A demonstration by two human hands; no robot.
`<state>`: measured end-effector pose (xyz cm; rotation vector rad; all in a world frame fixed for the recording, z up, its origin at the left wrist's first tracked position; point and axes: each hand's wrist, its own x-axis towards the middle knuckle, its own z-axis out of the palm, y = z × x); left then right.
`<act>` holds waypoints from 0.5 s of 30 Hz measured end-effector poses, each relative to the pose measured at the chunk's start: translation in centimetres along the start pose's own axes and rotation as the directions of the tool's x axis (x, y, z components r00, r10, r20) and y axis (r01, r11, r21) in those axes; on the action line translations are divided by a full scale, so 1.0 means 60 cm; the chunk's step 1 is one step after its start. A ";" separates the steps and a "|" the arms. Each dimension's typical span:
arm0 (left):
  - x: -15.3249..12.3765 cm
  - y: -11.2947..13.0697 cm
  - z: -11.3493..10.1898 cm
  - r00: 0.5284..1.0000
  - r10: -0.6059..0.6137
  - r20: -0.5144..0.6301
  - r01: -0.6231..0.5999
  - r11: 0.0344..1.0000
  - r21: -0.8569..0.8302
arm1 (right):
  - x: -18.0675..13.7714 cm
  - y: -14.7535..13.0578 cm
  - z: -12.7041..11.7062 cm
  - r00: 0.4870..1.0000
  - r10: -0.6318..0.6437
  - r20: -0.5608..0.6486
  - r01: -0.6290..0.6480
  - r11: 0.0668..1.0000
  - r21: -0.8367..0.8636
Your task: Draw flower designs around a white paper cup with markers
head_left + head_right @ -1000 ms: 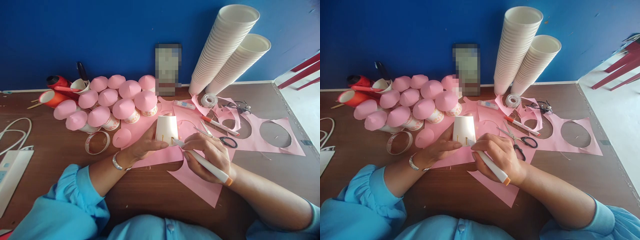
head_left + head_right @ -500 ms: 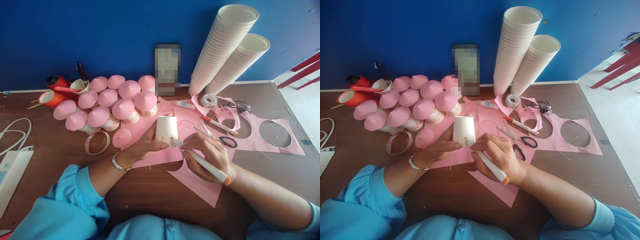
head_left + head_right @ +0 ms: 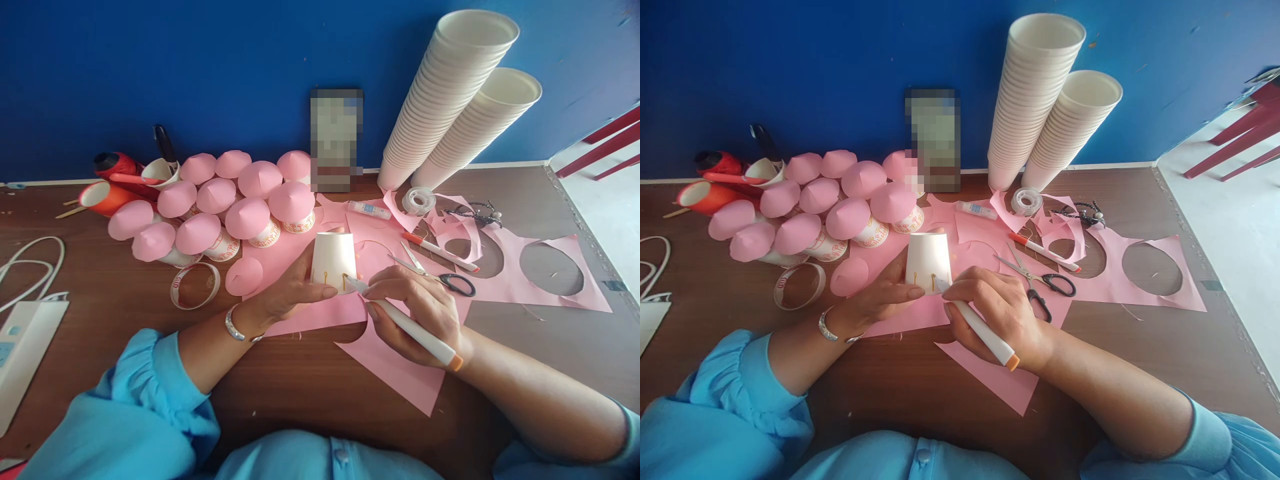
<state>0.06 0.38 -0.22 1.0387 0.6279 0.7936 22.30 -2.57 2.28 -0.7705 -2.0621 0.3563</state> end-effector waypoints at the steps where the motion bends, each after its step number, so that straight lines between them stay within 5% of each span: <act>1: 0.000 -0.002 -0.001 1.000 0.003 0.002 -0.003 1.000 0.000 | 0.000 0.000 0.000 1.000 0.002 -0.001 -0.002 1.000 0.002; 15: 0.001 0.009 0.005 0.998 -0.054 -0.017 0.053 0.996 -0.068 | 0.002 -0.002 -0.001 0.997 -0.053 -0.058 0.054 0.998 0.020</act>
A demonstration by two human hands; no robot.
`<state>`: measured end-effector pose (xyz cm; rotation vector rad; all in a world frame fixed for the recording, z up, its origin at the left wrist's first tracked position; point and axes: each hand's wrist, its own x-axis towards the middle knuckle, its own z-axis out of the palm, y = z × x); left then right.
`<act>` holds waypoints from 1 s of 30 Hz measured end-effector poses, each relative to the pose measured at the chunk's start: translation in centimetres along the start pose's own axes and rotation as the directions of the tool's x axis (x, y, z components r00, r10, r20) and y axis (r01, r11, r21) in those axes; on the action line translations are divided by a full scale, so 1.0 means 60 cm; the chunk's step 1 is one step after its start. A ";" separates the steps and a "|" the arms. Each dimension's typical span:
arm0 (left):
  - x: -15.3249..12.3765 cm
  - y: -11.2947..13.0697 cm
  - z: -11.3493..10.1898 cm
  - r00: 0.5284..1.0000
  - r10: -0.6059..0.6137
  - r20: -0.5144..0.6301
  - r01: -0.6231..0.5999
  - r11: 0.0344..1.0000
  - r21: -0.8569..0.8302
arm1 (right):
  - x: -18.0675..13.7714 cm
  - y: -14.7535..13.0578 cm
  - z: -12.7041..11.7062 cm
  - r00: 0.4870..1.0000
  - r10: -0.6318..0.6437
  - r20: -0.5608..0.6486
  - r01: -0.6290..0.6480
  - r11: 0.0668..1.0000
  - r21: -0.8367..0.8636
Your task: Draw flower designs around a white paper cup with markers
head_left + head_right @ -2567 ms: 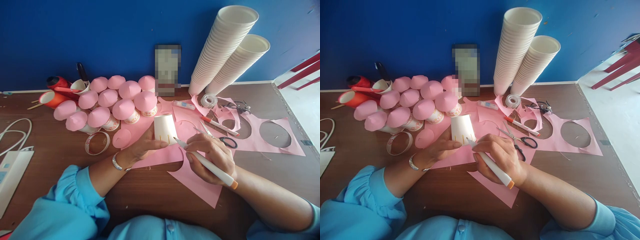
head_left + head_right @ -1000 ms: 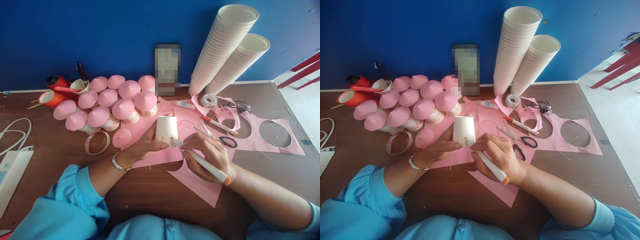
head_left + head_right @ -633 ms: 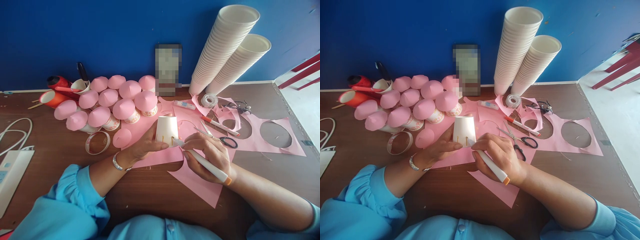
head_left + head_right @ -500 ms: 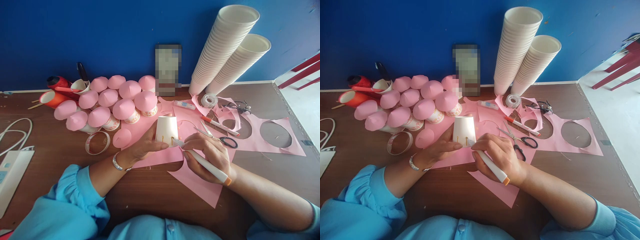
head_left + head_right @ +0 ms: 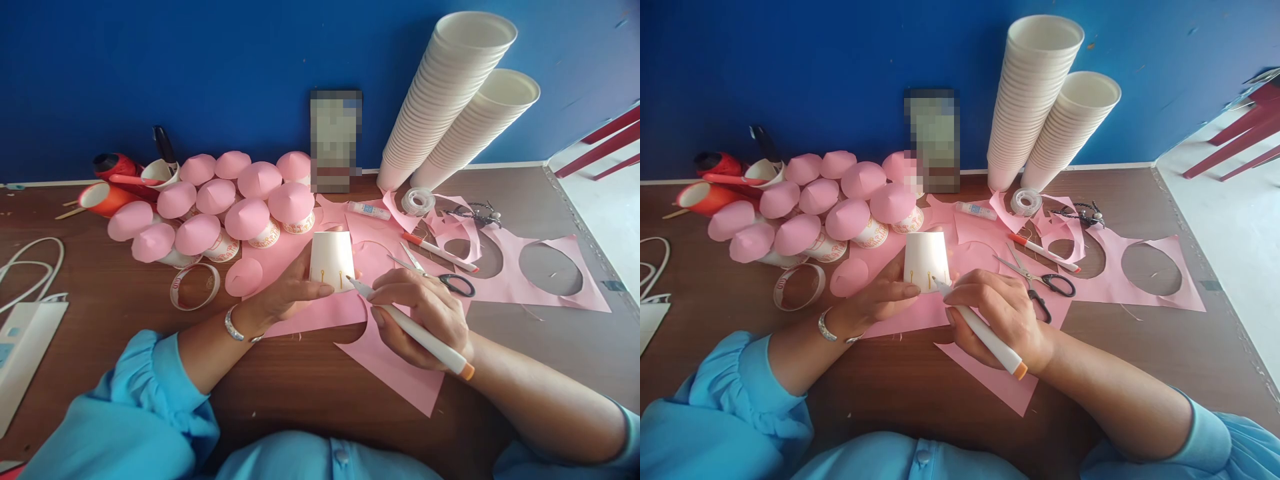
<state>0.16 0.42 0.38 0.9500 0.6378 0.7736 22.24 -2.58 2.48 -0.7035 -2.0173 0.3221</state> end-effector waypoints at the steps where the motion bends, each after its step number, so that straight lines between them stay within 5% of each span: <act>1: 0.002 -0.003 -0.002 1.000 -0.004 0.010 0.005 1.000 -0.017 | 0.000 -0.001 -0.001 1.000 -0.002 -0.001 0.002 1.000 -0.002; 30: 0.009 -0.035 -0.022 0.998 0.042 0.056 -0.033 0.987 -0.158 | 0.000 0.000 0.000 1.000 -0.012 -0.026 0.012 1.000 -0.016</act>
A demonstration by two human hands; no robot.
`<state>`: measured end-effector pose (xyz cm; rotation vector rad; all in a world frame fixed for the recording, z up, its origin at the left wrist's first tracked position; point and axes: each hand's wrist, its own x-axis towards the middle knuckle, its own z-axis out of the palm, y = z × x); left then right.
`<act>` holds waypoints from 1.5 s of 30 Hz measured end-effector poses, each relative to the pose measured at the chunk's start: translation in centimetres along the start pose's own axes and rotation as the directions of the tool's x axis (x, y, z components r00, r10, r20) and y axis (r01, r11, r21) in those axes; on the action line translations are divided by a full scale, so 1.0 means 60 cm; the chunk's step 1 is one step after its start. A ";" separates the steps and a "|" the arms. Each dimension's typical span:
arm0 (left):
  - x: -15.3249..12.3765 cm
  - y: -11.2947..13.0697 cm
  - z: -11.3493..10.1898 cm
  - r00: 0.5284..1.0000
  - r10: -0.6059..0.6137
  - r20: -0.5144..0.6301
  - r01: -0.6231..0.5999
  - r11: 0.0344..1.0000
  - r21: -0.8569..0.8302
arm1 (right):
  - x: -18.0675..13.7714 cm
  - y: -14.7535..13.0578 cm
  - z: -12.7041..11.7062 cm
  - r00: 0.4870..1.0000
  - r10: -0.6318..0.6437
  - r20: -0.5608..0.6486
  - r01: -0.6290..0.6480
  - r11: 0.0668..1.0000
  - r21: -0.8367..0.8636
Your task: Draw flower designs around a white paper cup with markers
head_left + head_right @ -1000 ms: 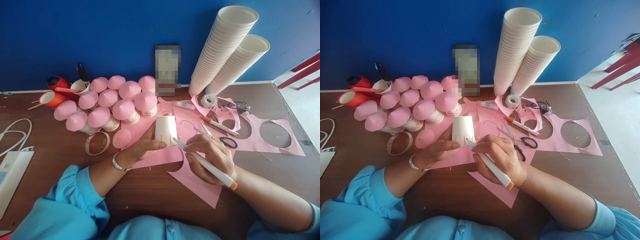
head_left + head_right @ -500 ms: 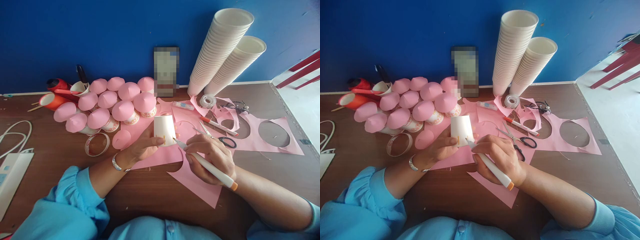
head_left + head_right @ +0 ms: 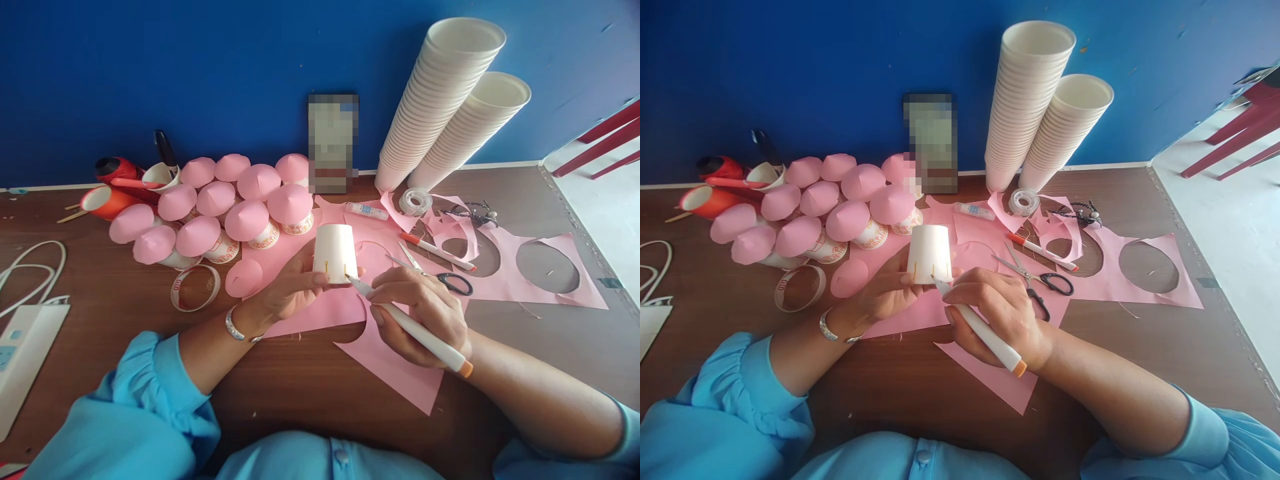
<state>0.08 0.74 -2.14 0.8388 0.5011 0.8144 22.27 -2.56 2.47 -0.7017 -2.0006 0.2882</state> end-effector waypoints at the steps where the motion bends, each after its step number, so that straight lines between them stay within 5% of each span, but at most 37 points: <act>1: 0.000 0.000 0.000 1.000 -0.005 0.002 0.005 1.000 -0.015 | 0.000 0.000 0.000 1.000 -0.001 -0.001 0.001 1.000 0.001; 18: -0.005 0.025 0.027 0.993 -0.037 -0.116 0.060 0.977 0.204 | -0.002 0.000 0.000 0.998 0.014 0.055 -0.015 1.000 0.011; 45: -0.001 0.024 0.024 0.999 -0.046 -0.021 0.049 0.977 0.208 | -0.001 0.002 0.003 0.997 0.005 0.079 -0.008 1.000 0.027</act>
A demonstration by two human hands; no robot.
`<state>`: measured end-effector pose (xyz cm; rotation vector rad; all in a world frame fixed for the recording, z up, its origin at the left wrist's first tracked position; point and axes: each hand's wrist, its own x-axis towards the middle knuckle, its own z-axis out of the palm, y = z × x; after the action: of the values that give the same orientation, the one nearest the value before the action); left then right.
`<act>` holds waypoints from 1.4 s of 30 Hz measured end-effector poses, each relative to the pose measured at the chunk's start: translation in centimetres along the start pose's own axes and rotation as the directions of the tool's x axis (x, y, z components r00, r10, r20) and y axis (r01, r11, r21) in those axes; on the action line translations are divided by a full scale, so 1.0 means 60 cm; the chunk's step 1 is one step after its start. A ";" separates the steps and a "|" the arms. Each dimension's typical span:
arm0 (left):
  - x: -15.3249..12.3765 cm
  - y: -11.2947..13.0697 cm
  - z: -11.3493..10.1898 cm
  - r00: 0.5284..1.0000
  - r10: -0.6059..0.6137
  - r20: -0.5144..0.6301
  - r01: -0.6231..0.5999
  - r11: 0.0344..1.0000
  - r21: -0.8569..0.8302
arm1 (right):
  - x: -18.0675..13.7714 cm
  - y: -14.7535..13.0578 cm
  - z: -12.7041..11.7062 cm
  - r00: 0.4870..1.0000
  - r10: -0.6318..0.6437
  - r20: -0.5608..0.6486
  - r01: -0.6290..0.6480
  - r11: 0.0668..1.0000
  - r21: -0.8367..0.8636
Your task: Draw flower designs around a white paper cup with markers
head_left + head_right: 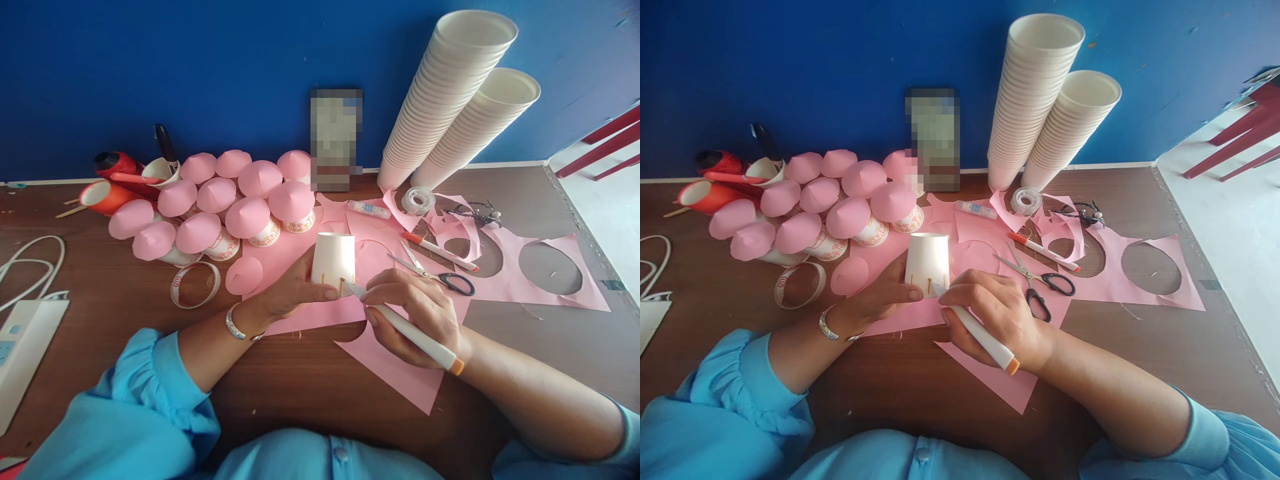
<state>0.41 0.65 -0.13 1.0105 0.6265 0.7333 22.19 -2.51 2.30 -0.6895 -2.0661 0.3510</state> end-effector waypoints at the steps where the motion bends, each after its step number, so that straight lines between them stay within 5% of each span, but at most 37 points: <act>1: -0.001 0.001 0.001 1.000 -0.003 -0.003 0.003 1.000 0.004 | 0.000 0.000 0.000 1.000 -0.001 -0.002 0.001 1.000 -0.002; 42: -0.001 -0.008 -0.009 0.998 0.032 0.047 -0.031 0.999 -0.031 | -0.010 0.009 -0.005 0.998 0.009 -0.058 -0.009 1.000 -0.004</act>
<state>0.07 0.75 -0.77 1.0095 0.5579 0.7421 22.88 -2.45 1.83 -0.7038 -2.0101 0.3281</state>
